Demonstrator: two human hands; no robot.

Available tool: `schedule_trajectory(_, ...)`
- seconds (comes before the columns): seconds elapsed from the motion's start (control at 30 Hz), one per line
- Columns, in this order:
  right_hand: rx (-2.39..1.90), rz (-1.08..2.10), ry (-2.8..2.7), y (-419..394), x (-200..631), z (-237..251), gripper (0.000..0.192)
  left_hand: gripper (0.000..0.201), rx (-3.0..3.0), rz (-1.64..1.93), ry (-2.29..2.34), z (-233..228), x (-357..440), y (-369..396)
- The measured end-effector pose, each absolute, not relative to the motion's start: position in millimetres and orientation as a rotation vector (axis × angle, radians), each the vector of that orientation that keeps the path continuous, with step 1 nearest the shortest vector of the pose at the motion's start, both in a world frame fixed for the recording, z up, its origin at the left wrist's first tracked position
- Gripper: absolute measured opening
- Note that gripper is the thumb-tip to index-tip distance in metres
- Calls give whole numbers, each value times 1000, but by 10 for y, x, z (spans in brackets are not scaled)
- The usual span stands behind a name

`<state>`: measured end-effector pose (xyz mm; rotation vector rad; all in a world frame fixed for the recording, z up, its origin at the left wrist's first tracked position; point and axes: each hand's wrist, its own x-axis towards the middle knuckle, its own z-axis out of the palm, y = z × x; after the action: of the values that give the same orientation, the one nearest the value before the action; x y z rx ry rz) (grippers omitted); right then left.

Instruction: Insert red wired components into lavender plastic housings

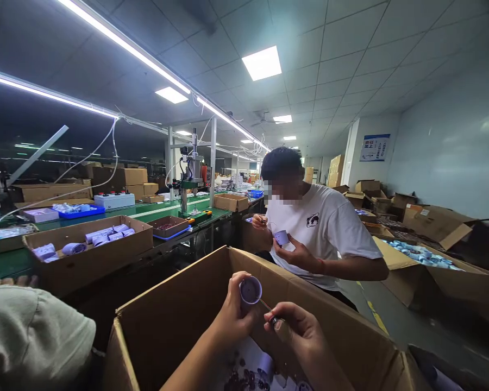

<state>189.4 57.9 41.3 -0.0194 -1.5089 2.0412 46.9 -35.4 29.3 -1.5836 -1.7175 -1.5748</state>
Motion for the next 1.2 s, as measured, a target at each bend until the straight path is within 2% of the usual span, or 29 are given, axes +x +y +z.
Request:
schedule_trajectory(0.2, 8, 1995, -1600, 597, 1868, 407, 32, 69, -1505, -1527, -1725, 262, 448, -339)
schedule_trajectory(0.37, 26, 1973, -1649, 603, 1841, 377, 32, 47, -1376, -1436, -1732, 250, 420, -290)
schedule_trajectory(0.6, 67, 1893, -1774, 720, 1771, 287, 31, 53, -1483, -1361, -1512, 164, 472, -224)
schedule_trajectory(0.77, -14, 1851, -1731, 757, 1781, 294, 33, 60, -1528, -1315, -1571, 187, 617, -269)
schedule_trajectory(0.9, -15, 1797, -1751, 750, 1776, 296, 38, 47, -1369, -1243, -1637, 176, 634, -241)
schedule_trajectory(1.03, -122, 1618, -1719, 717, 1718, 214, 39, 34, -1275, -1253, -1548, 137, 598, -175)
schedule_trajectory(1.2, -103, 1130, -1821, 647, 1687, 115, 22, 41, -1349, -1278, -1505, 89, 609, -129)
